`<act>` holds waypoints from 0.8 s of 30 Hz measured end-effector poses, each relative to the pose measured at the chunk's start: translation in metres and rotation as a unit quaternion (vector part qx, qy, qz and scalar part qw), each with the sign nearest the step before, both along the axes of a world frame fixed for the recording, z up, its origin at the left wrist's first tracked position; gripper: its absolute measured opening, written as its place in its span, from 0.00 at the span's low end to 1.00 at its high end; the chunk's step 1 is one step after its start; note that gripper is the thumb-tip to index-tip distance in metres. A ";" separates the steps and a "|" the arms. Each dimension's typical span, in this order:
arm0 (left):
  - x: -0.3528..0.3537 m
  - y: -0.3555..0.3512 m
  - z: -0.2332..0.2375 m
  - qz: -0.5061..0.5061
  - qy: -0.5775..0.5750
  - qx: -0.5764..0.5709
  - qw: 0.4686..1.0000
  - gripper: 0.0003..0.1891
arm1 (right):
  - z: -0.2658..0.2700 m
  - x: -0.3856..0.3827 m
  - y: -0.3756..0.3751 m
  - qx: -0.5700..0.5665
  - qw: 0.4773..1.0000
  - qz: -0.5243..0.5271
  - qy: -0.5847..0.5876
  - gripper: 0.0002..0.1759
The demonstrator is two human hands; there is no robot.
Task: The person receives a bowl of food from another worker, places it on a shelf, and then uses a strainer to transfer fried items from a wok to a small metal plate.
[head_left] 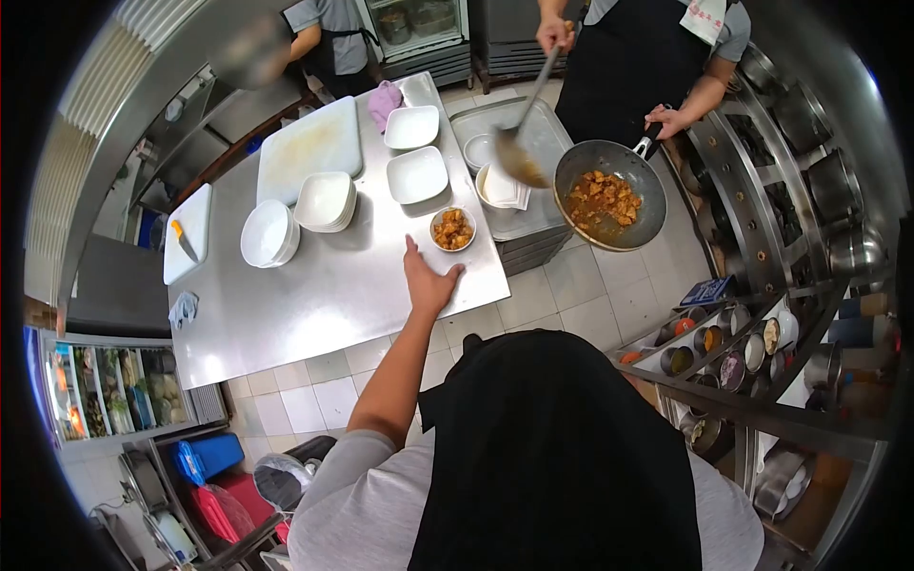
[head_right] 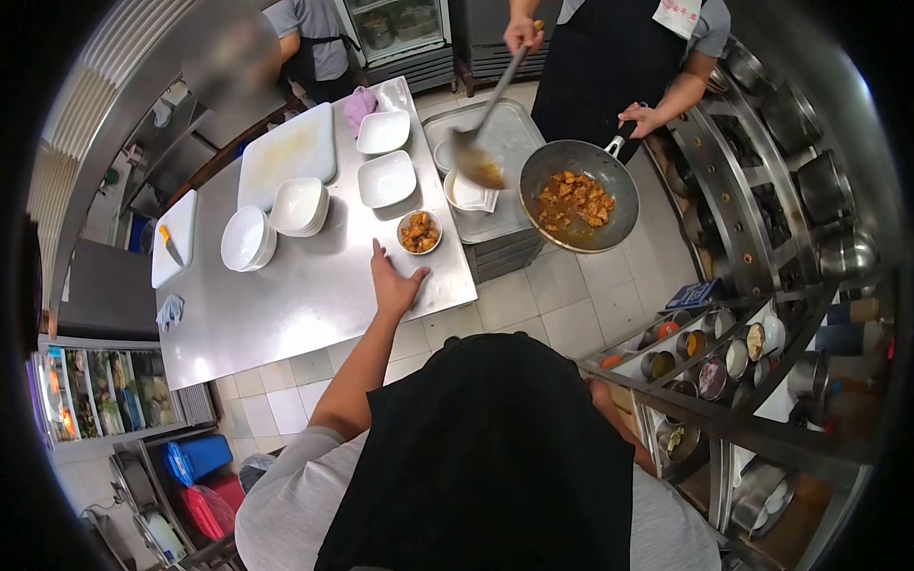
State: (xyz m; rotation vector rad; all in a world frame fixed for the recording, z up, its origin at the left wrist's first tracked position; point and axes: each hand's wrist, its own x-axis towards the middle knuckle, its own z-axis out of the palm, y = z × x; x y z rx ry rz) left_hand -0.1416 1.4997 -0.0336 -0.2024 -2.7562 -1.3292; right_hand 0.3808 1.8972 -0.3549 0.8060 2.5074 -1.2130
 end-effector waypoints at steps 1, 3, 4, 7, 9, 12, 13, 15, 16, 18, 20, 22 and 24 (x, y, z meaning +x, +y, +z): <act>-0.006 0.009 0.009 -0.012 0.036 -0.040 0.998 0.64 | 0.012 -0.004 -0.003 0.039 0.998 0.016 -0.038 0.11; -0.016 0.028 0.024 -0.022 0.071 -0.079 0.994 0.69 | 0.050 -0.019 -0.012 0.080 0.993 0.033 -0.075 0.12; -0.021 0.038 0.031 -0.028 0.051 -0.103 0.993 0.71 | 0.084 -0.035 -0.020 -0.004 0.995 -0.079 -0.053 0.11; -0.026 0.062 0.044 -0.024 0.020 -0.160 0.987 0.71 | 0.176 -0.075 -0.038 -0.065 0.982 -0.171 -0.047 0.10; -0.030 0.070 0.050 -0.016 0.009 -0.196 0.981 0.69 | 0.200 -0.087 -0.040 -0.045 0.984 -0.156 -0.067 0.09; -0.036 0.077 0.054 -0.002 -0.037 -0.214 0.976 0.66 | 0.198 -0.093 -0.041 -0.098 0.972 -0.203 -0.061 0.06; -0.040 0.076 0.052 -0.003 -0.040 -0.218 0.975 0.64 | 0.190 -0.095 -0.043 -0.195 0.924 -0.327 -0.023 0.06; -0.044 0.074 0.047 -0.027 -0.019 -0.231 0.972 0.60 | 0.173 -0.092 -0.048 -0.280 0.841 -0.461 0.028 0.05; -0.045 0.070 0.042 -0.053 -0.008 -0.248 0.967 0.53 | 0.162 -0.087 -0.048 -0.266 0.872 -0.411 -0.011 0.05; -0.041 0.063 0.036 -0.142 0.073 -0.244 0.957 0.34 | 0.138 -0.070 -0.048 -0.175 0.928 -0.327 -0.020 0.06; -0.012 0.073 0.101 -0.250 0.066 -0.171 0.951 0.54 | 0.114 -0.056 -0.057 -0.184 0.922 -0.340 -0.029 0.09; 0.018 0.090 0.174 -0.357 0.031 -0.153 0.921 0.61 | 0.180 -0.067 -0.086 -0.085 0.927 -0.362 -0.052 0.12; 0.042 0.105 0.240 -0.481 0.072 -0.116 0.866 0.62 | 0.189 -0.057 -0.093 0.021 0.964 -0.246 -0.096 0.17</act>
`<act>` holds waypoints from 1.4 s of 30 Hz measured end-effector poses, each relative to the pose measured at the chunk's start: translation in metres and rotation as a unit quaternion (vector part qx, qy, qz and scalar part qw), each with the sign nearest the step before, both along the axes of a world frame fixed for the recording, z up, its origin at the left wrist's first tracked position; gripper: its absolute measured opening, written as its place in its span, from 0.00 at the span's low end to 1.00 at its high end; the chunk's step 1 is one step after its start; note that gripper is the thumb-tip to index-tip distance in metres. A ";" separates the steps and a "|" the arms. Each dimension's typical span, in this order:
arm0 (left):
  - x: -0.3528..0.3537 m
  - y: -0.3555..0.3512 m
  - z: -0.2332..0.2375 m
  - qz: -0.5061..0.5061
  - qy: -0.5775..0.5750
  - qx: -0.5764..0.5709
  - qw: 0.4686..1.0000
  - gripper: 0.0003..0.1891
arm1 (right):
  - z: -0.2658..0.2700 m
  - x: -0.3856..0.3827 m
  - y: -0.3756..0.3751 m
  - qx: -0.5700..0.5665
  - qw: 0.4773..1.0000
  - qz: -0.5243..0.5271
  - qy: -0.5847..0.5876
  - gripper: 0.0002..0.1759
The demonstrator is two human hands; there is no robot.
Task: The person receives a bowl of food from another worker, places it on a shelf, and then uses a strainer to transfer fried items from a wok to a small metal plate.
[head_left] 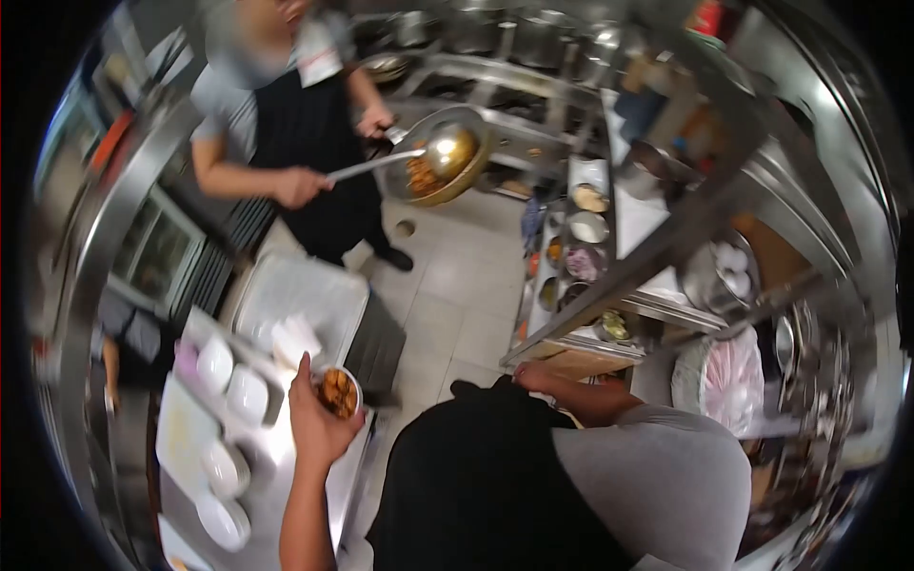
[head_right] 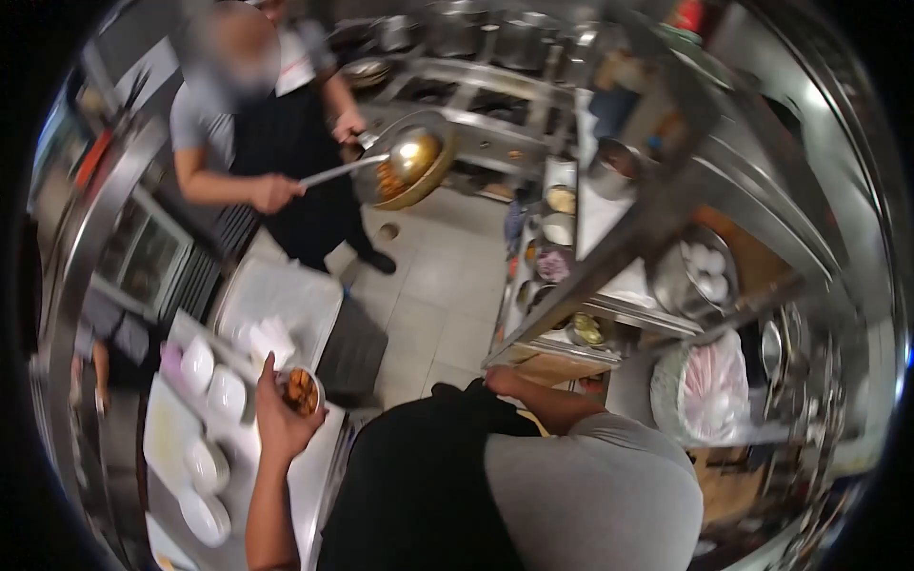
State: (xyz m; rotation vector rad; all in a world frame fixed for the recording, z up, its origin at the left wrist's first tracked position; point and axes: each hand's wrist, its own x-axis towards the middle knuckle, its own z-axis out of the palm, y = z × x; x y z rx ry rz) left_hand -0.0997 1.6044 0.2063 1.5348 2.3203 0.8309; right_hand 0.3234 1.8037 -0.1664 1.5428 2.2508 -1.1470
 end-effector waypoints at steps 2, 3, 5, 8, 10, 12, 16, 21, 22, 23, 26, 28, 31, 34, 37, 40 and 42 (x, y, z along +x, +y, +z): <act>0.022 0.023 0.069 -0.088 -0.055 0.028 0.994 0.62 | -0.037 0.018 0.003 0.075 0.984 0.158 -0.026 0.20; 0.037 0.037 0.112 -0.114 -0.107 0.022 0.987 0.62 | -0.032 0.020 -0.004 0.041 0.997 0.061 0.003 0.21; 0.049 0.070 0.175 -0.233 -0.054 0.074 0.968 0.62 | -0.019 0.023 -0.010 0.014 0.998 -0.042 0.041 0.22; 0.087 0.126 0.261 -0.361 -0.150 0.171 0.904 0.60 | -0.010 0.032 -0.018 0.021 0.997 -0.052 0.054 0.22; 0.119 0.159 0.314 -0.390 -0.096 0.197 0.894 0.64 | -0.016 0.044 -0.015 0.004 0.992 -0.092 0.083 0.23; 0.155 0.182 0.356 -0.431 -0.042 0.230 0.872 0.60 | -0.012 0.055 -0.020 0.033 0.989 -0.112 0.093 0.22; 0.236 0.182 0.421 -0.477 0.111 0.229 0.841 0.61 | -0.093 0.104 -0.022 0.078 0.970 -0.121 0.198 0.20; 0.318 0.309 0.416 -0.607 -0.008 0.160 0.778 0.56 | -0.101 0.132 -0.047 0.053 0.993 -0.099 0.037 0.20; 0.334 0.317 0.407 -0.598 -0.038 0.174 0.781 0.61 | -0.090 0.134 -0.060 0.075 0.994 -0.072 0.008 0.18; 0.341 0.327 0.402 -0.601 -0.037 0.173 0.779 0.61 | -0.080 0.135 -0.070 0.096 0.994 -0.045 -0.021 0.16; 0.351 0.337 0.389 -0.617 0.017 0.122 0.778 0.62 | -0.085 0.141 -0.095 0.094 0.988 -0.117 -0.037 0.17; 0.353 0.343 0.381 -0.629 0.072 0.116 0.765 0.59 | -0.083 0.143 -0.096 0.085 0.992 -0.050 -0.083 0.17; 0.348 0.345 0.381 -0.635 0.066 0.094 0.764 0.65 | -0.074 0.144 -0.091 0.069 0.991 0.006 -0.117 0.17; 0.328 0.329 0.390 -0.635 0.022 0.155 0.756 0.61 | -0.069 0.140 -0.071 0.077 0.994 -0.004 -0.077 0.17; 0.266 0.296 0.418 -0.688 -0.032 0.095 0.718 0.47 | -0.216 0.146 -0.035 0.050 0.997 0.002 -0.055 0.17; 0.210 0.263 0.347 -0.630 -0.191 0.248 0.710 0.37 | -0.120 0.121 -0.007 0.023 0.998 0.026 -0.043 0.17; 0.197 0.255 0.287 -0.519 -0.135 0.331 0.776 0.37 | -0.093 0.100 0.013 0.001 0.998 0.054 -0.038 0.17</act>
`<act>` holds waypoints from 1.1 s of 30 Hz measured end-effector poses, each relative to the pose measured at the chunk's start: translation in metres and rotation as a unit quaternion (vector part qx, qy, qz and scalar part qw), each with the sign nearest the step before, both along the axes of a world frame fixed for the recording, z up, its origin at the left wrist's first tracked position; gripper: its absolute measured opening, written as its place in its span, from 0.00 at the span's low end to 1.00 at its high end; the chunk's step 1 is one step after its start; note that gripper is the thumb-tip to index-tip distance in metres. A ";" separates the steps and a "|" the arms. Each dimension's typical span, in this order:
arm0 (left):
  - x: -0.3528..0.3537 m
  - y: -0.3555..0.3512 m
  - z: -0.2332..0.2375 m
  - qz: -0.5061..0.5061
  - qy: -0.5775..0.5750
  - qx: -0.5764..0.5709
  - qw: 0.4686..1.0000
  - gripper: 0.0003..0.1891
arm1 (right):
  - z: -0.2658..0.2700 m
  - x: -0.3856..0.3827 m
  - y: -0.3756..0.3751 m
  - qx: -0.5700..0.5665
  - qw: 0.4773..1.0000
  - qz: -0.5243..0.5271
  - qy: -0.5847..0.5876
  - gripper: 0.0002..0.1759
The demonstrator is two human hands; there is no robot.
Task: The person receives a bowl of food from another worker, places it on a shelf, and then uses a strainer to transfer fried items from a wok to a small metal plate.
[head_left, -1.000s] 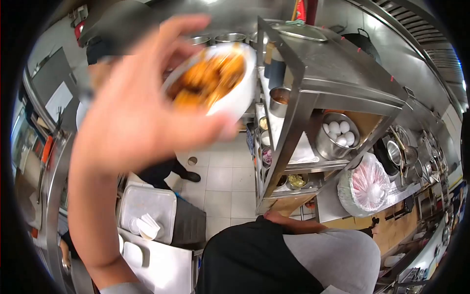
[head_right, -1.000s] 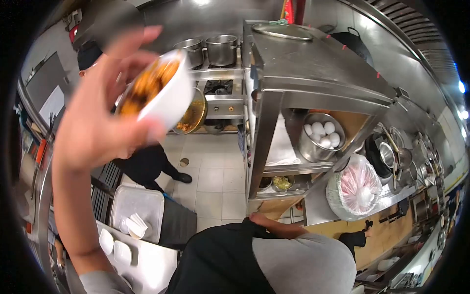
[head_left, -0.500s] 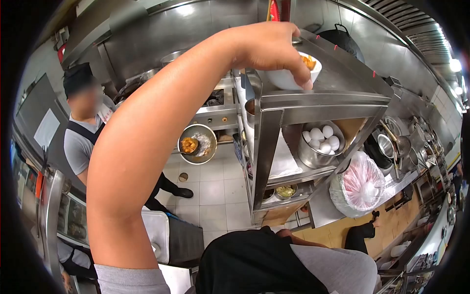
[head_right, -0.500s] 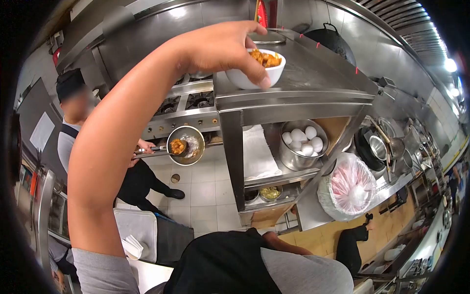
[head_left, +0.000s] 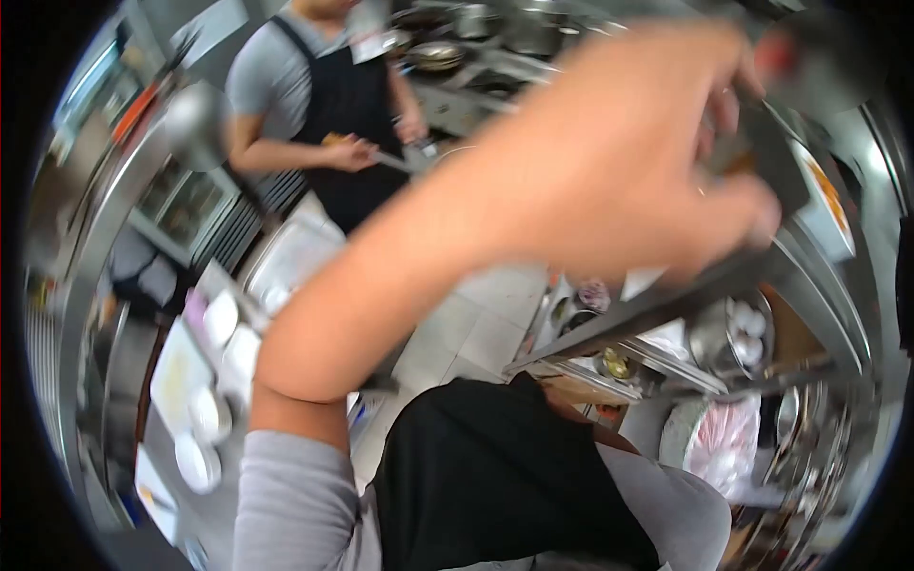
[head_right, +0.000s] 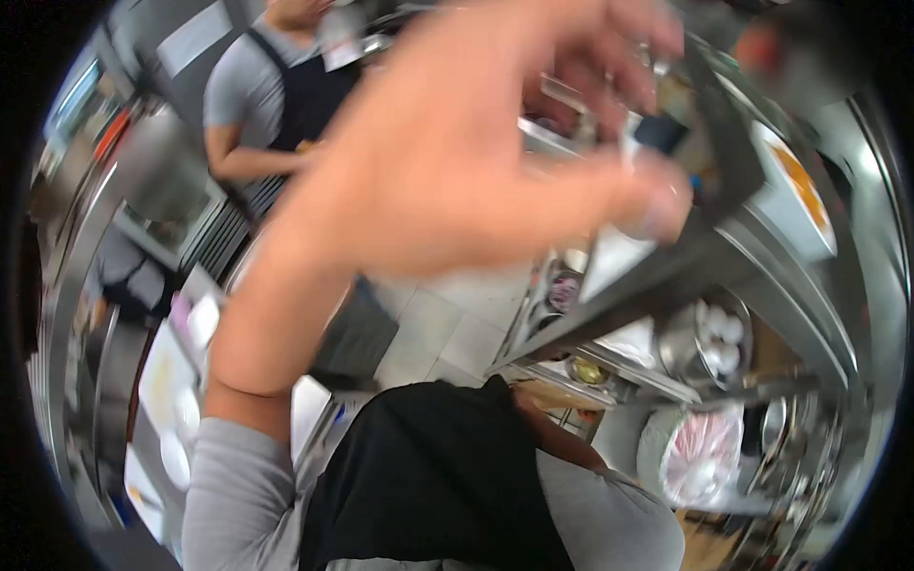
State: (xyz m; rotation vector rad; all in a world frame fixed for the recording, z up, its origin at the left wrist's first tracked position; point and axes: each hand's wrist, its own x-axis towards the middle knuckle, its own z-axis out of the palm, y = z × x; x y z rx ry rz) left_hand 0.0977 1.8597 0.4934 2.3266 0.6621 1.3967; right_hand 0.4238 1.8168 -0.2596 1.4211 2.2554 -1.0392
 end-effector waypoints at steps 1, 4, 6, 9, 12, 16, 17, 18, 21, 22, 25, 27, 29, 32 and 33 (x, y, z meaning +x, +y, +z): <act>-0.012 -0.009 -0.032 0.043 -0.014 0.003 0.999 0.36 | 0.009 -0.012 0.009 -0.012 1.000 0.017 -0.002 0.17; -0.050 -0.066 -0.140 -0.013 -0.042 -0.234 0.971 0.36 | 0.019 -0.046 0.032 -0.041 0.996 0.076 -0.017 0.17; -0.068 -0.107 -0.199 0.052 -0.028 -0.320 0.946 0.35 | 0.023 -0.070 0.045 -0.060 0.991 0.116 -0.034 0.17; -0.087 -0.183 -0.268 0.173 -0.111 -0.424 0.882 0.35 | 0.043 -0.122 0.057 -0.092 0.974 0.196 -0.068 0.17; -0.091 -0.267 -0.310 0.317 -0.240 -0.468 0.789 0.35 | 0.050 -0.179 0.070 -0.092 0.944 0.306 -0.082 0.18; -0.069 -0.374 -0.345 0.526 -0.402 -0.451 0.599 0.32 | 0.010 -0.267 0.074 -0.033 0.888 0.452 0.079 0.14; -0.059 -0.395 -0.354 0.567 -0.451 -0.431 0.537 0.31 | 0.027 -0.299 0.058 -0.025 0.900 0.414 0.137 0.12; -0.049 -0.413 -0.362 0.574 -0.455 -0.425 0.533 0.31 | 0.046 -0.333 0.041 -0.016 0.905 0.377 0.196 0.12; -0.021 -0.458 -0.387 0.622 -0.554 -0.359 0.422 0.29 | 0.183 -0.436 -0.040 -0.096 0.901 0.316 0.283 0.20; -0.013 -0.469 -0.396 0.627 -0.556 -0.352 0.418 0.29 | 0.223 -0.469 -0.066 -0.088 0.894 0.352 0.263 0.23; -0.004 -0.491 -0.397 0.648 -0.546 -0.386 0.364 0.26 | 0.300 -0.565 -0.144 -0.072 0.864 0.446 0.222 0.33; -0.004 -0.503 -0.398 0.648 -0.546 -0.385 0.366 0.25 | 0.279 -0.634 -0.178 0.010 0.851 0.475 0.225 0.38; -0.007 -0.523 -0.404 0.641 -0.527 -0.403 0.386 0.25 | 0.259 -0.686 -0.198 0.085 0.853 0.475 0.196 0.39; -0.021 -0.557 -0.405 0.677 -0.481 -0.402 0.386 0.26 | 0.269 -0.707 -0.230 0.103 0.857 0.473 0.176 0.39; -0.026 -0.571 -0.411 0.672 -0.481 -0.404 0.392 0.26 | 0.284 -0.706 -0.244 0.094 0.844 0.492 0.191 0.39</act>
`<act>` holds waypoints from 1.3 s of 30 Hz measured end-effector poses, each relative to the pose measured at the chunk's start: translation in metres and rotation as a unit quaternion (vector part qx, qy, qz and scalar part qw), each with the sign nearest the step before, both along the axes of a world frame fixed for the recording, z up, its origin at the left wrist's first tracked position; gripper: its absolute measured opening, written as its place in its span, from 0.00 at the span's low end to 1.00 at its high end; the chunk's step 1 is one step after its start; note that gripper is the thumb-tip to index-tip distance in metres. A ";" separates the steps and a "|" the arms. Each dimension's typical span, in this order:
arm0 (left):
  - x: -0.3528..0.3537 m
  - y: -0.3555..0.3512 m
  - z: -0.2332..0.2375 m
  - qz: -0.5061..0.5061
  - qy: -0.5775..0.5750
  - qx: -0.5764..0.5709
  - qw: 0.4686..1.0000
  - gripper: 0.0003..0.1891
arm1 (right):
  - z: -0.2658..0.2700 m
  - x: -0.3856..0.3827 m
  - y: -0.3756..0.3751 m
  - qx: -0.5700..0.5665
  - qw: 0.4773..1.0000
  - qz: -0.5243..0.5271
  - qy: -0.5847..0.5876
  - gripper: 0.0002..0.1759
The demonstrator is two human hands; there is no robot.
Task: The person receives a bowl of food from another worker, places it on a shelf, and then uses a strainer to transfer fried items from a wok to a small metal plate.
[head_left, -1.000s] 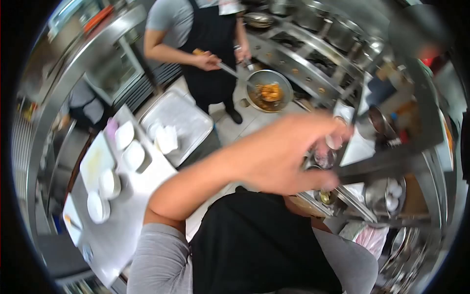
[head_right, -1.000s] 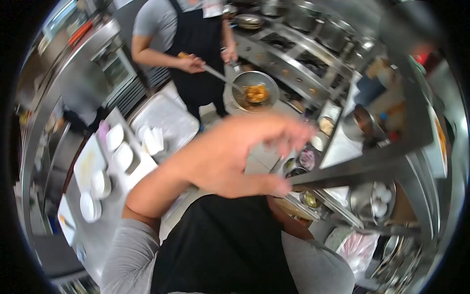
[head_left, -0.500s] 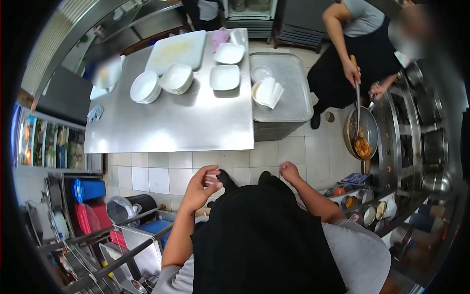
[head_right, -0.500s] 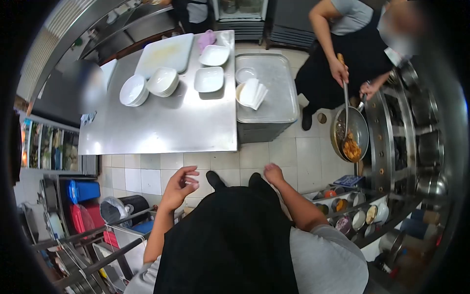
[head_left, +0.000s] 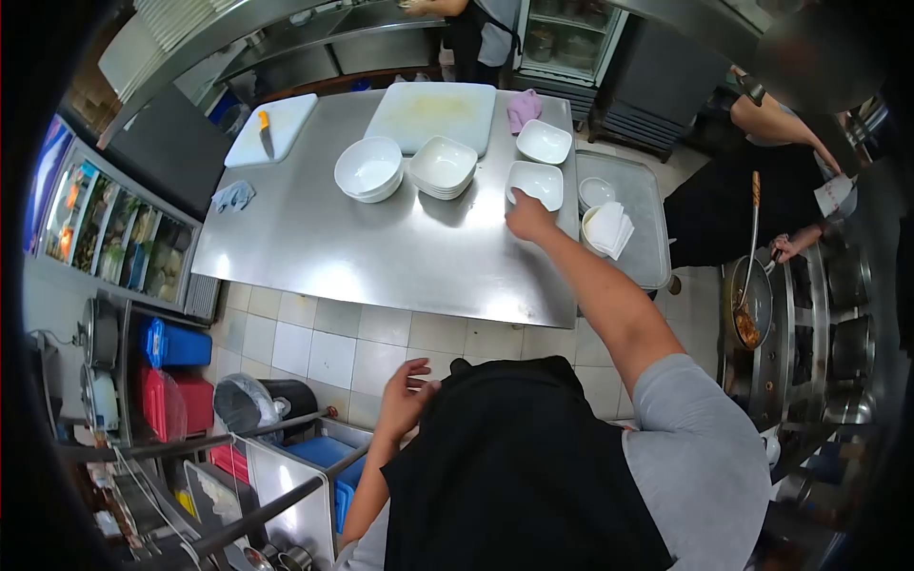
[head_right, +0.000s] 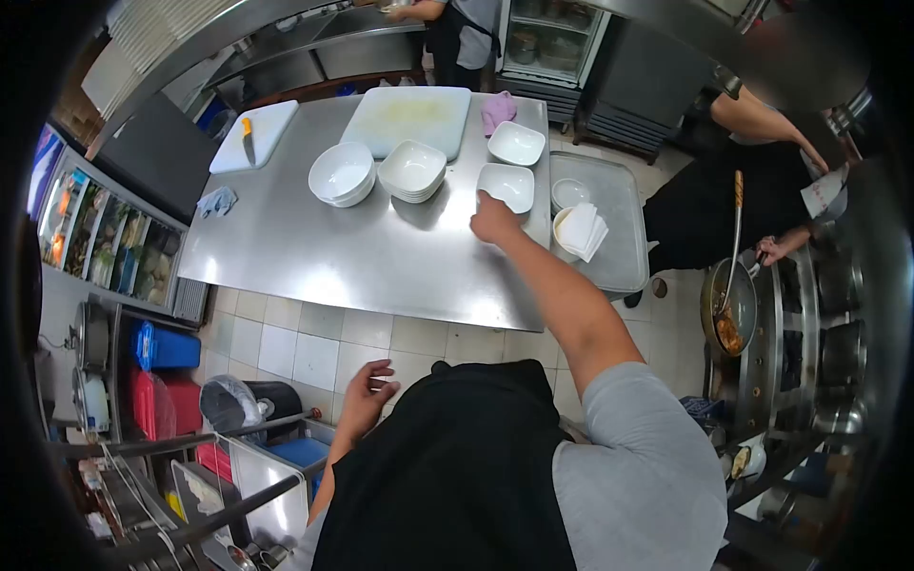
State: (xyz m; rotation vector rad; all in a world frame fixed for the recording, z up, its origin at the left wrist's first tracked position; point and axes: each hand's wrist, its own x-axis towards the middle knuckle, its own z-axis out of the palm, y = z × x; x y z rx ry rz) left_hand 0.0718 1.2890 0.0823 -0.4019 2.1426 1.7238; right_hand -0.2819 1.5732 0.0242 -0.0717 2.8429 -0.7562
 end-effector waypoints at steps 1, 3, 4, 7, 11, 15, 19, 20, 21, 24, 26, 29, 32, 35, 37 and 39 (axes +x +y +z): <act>-0.004 -0.015 -0.008 0.032 0.022 -0.024 0.999 0.25 | 0.005 -0.002 -0.009 0.004 1.000 -0.006 -0.002 0.39; -0.013 -0.036 -0.012 0.060 0.044 -0.050 0.996 0.25 | 0.013 -0.009 -0.024 -0.036 0.998 -0.041 -0.010 0.37; -0.017 -0.046 -0.010 0.085 0.039 -0.062 0.994 0.24 | 0.018 -0.012 -0.031 -0.037 0.998 -0.037 -0.022 0.36; -0.034 -0.064 -0.003 0.108 0.036 -0.094 0.989 0.23 | 0.024 -0.015 -0.063 -0.020 0.996 0.074 0.046 0.34; -0.050 -0.073 0.000 0.084 0.052 -0.132 0.986 0.24 | 0.041 -0.030 -0.085 0.072 0.997 0.010 -0.003 0.33; -0.059 -0.057 0.021 0.118 0.044 -0.144 0.982 0.25 | 0.026 -0.031 -0.039 0.186 0.970 -0.019 -0.155 0.37; -0.056 -0.052 0.010 0.092 0.009 -0.144 0.985 0.26 | -0.016 0.011 -0.024 0.214 0.971 -0.051 0.095 0.39; -0.058 -0.050 0.006 0.088 0.009 -0.140 0.986 0.26 | -0.016 0.027 -0.024 0.138 0.981 -0.002 0.134 0.40; -0.058 -0.050 0.004 0.081 0.001 -0.142 0.986 0.26 | -0.018 0.048 -0.025 0.059 0.983 0.044 0.170 0.41; -0.085 -0.049 -0.002 0.062 -0.009 -0.162 0.985 0.27 | -0.051 0.105 -0.026 -0.119 0.983 0.126 0.061 0.38; -0.112 -0.053 -0.013 0.015 0.025 -0.173 0.985 0.27 | -0.073 0.123 -0.028 -0.148 0.984 0.094 0.018 0.37; -0.160 -0.051 -0.019 -0.087 0.082 -0.209 0.970 0.27 | -0.089 0.141 -0.023 -0.145 0.988 0.016 0.057 0.34; -0.204 -0.037 -0.018 -0.179 0.079 -0.210 0.958 0.29 | -0.086 0.144 -0.021 -0.181 0.982 -0.035 0.031 0.31; -0.236 -0.038 -0.055 -0.347 0.255 -0.342 0.835 0.34 | -0.081 0.149 -0.015 -0.179 0.980 -0.082 0.018 0.31; -0.249 -0.033 -0.071 -0.403 0.201 -0.370 0.813 0.40 | -0.075 0.153 -0.016 -0.181 0.976 -0.119 -0.006 0.31; -0.260 -0.027 -0.092 -0.491 0.143 -0.419 0.750 0.46 | -0.066 0.162 -0.018 -0.184 0.970 -0.155 -0.027 0.30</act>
